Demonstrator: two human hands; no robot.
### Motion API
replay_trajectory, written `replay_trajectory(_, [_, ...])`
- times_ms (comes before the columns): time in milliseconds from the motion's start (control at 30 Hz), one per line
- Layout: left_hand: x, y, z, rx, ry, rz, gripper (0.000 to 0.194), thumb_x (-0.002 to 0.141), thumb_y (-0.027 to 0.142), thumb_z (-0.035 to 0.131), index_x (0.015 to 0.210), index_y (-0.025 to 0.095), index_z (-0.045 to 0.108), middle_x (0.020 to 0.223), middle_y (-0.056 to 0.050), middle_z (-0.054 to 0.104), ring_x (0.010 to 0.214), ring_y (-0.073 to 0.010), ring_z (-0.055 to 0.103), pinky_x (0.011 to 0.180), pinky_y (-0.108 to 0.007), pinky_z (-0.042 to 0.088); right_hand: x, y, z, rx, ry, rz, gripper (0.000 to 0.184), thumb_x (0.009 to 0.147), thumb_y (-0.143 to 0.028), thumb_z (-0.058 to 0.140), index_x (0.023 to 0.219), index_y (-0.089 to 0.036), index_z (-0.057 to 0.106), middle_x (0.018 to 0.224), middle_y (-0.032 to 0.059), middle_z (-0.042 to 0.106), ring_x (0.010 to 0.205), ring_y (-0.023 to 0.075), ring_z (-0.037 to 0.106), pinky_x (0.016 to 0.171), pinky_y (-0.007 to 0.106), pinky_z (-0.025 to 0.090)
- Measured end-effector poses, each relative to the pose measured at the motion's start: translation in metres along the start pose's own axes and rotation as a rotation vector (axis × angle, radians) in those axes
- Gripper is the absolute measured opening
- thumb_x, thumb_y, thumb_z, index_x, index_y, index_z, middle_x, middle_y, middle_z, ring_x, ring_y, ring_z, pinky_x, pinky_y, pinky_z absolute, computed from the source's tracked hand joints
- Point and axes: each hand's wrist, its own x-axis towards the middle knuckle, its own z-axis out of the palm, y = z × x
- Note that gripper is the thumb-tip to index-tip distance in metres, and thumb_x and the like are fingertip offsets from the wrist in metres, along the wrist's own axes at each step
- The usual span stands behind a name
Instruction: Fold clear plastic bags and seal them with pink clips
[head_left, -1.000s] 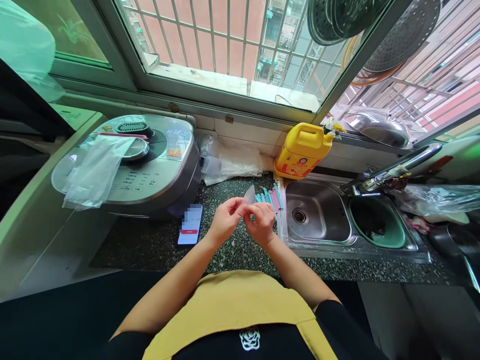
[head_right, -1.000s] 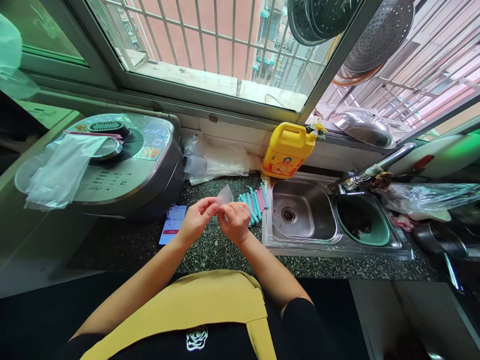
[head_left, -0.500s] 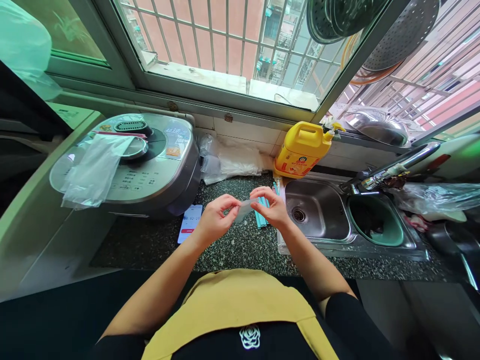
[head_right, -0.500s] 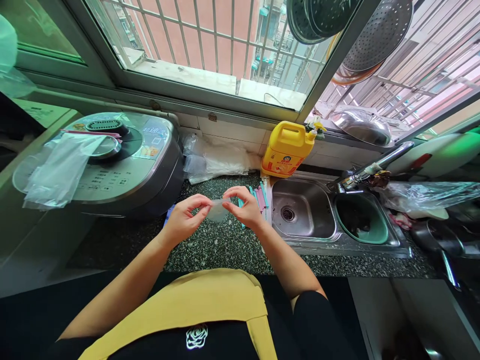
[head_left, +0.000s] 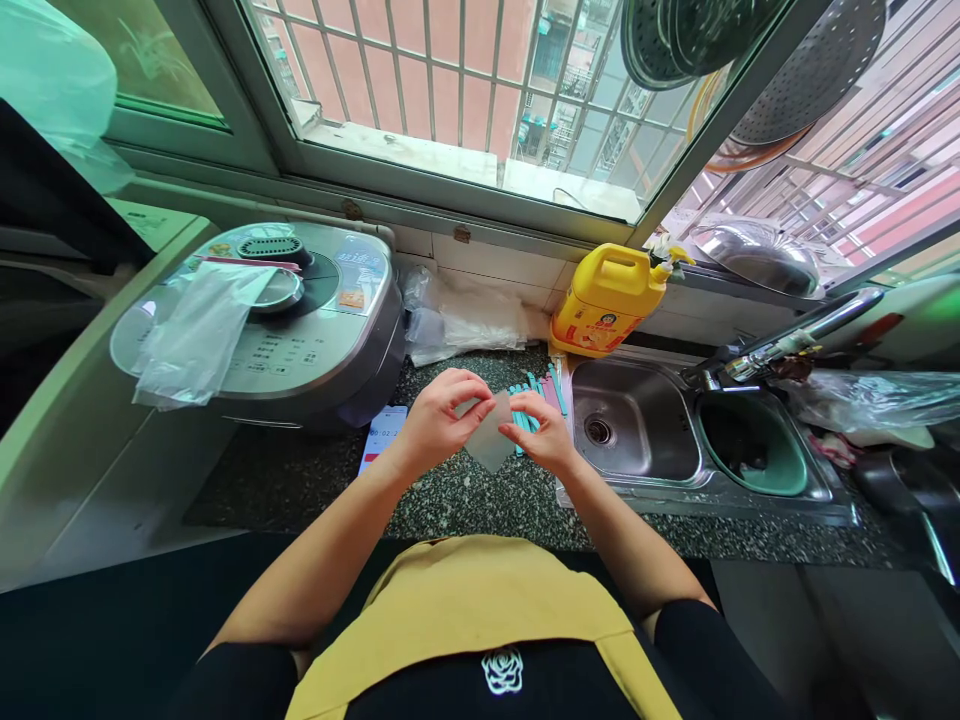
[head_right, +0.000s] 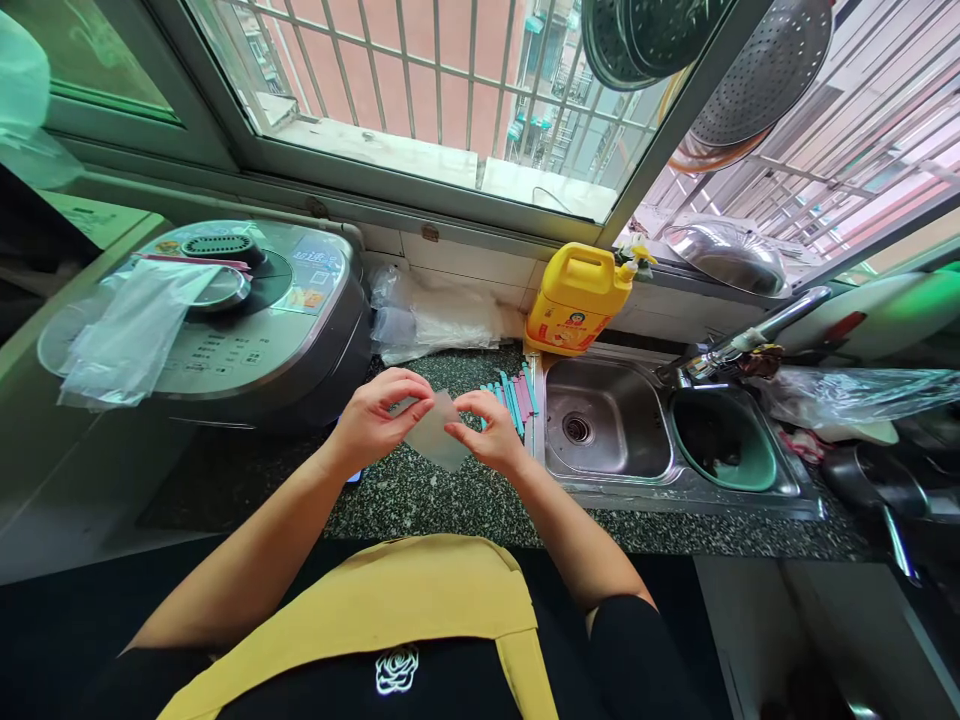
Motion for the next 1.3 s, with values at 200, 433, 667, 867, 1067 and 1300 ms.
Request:
replay_trajectory(200, [0.002,0.003,-0.006,-0.039,-0.054,-0.039,0.014,0.083,0.021,0.056,0.072,0.016,0.062,0.074,-0.004,0.064,0.072,-0.0149,0.057,0.068,-0.027,0.046,-0.020,0.017,0.004,-0.010,0.006,0.042,0.013,0.082,-0.033,0.062,0.079,-0.021,0.066,0.081,0.0043,0.068,0.080,0.0185,0.061,0.076,0.036,0.047])
replay_trajectory(433, [0.007,0.001,-0.014,-0.199,-0.123,-0.087,0.016,0.084,0.025,0.056,0.072,0.015,0.062,0.071,-0.003,0.061,0.066,-0.0121,0.055,0.061,-0.024,0.044,-0.029,0.027,0.010,-0.011,-0.018,0.148,0.022,0.078,-0.040,0.065,0.084,-0.019,0.064,0.079,0.0034,0.065,0.073,0.0166,0.059,0.069,0.030,0.048])
replay_trajectory(667, [0.010,-0.005,-0.028,-0.259,-0.053,-0.212,0.018,0.081,0.030,0.060,0.072,0.015,0.063,0.069,-0.003,0.063,0.064,-0.0116,0.055,0.061,-0.023,0.045,-0.048,0.048,0.014,-0.095,-0.120,0.082,0.036,0.087,-0.046,0.052,0.069,-0.020,0.069,0.069,0.0051,0.064,0.069,0.0178,0.059,0.065,0.031,0.045])
replay_trajectory(867, [0.007,-0.008,-0.029,-0.234,-0.088,-0.205,0.022,0.082,0.034,0.058,0.071,0.014,0.064,0.068,-0.003,0.064,0.063,-0.0112,0.055,0.059,-0.022,0.046,-0.067,0.057,0.016,-0.193,-0.193,0.053,0.042,0.089,-0.048,0.047,0.068,-0.021,0.069,0.067,0.0055,0.063,0.067,0.0176,0.058,0.063,0.030,0.045])
replay_trajectory(1067, [0.002,-0.005,-0.017,-0.123,-0.278,-0.062,0.021,0.085,0.029,0.053,0.075,0.015,0.065,0.072,-0.004,0.066,0.065,-0.0115,0.057,0.061,-0.022,0.045,-0.032,0.018,0.000,-0.054,-0.098,0.052,0.038,0.082,-0.052,0.057,0.103,-0.021,0.065,0.093,0.0082,0.067,0.083,0.0194,0.060,0.073,0.033,0.048])
replay_trajectory(1300, [-0.007,-0.001,-0.004,-0.071,-0.357,-0.054,0.020,0.086,0.027,0.051,0.076,0.017,0.065,0.073,-0.004,0.065,0.068,-0.0129,0.058,0.064,-0.023,0.044,0.002,-0.022,-0.001,0.055,-0.018,-0.059,0.017,0.084,-0.035,0.059,0.075,-0.021,0.063,0.075,0.0031,0.066,0.073,0.0163,0.059,0.073,0.033,0.046])
